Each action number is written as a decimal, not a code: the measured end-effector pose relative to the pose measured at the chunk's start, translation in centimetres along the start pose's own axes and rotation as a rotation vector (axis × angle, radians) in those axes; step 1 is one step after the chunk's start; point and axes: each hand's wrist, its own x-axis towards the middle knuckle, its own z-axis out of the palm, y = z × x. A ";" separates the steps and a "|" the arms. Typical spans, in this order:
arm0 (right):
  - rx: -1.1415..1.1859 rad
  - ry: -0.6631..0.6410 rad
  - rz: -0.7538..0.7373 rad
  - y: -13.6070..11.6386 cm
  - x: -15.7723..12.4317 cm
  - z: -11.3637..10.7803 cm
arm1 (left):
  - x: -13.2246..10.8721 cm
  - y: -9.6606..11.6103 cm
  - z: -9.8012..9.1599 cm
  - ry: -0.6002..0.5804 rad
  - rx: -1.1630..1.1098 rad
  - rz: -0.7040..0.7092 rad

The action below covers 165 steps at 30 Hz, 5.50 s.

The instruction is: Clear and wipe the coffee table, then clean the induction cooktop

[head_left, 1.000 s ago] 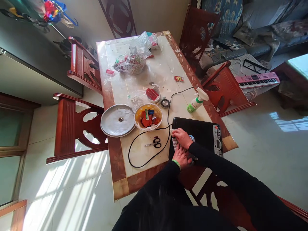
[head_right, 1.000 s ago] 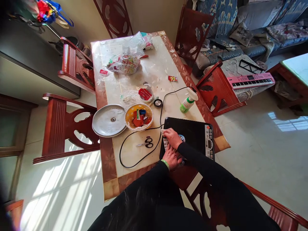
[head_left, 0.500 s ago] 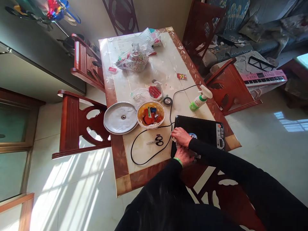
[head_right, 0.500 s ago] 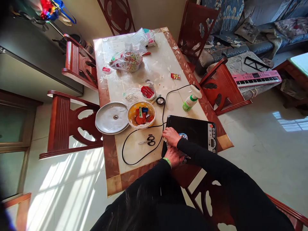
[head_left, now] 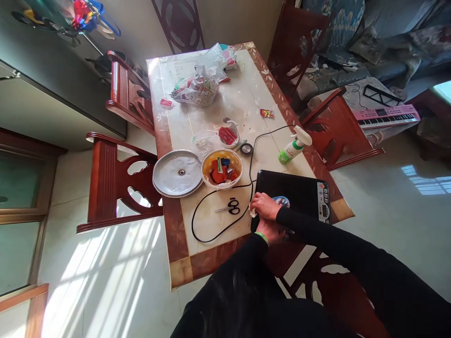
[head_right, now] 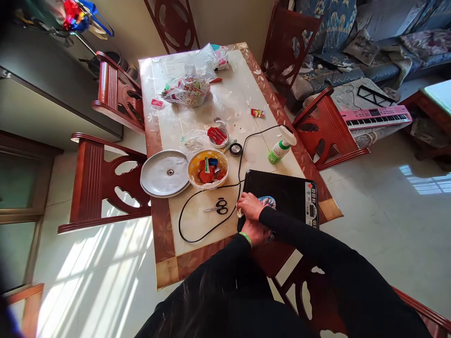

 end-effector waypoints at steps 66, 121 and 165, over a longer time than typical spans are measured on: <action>0.201 0.629 0.583 7.7 -6.4 4.2 | 0.3 -1.2 0.7 0.028 0.057 0.080; 0.364 1.089 0.876 20.1 -16.3 3.9 | 14.6 -2.0 -1.3 -0.030 0.220 0.084; 0.419 1.190 0.996 10.5 -27.2 14.2 | 14.7 -1.7 -1.7 0.007 0.222 0.095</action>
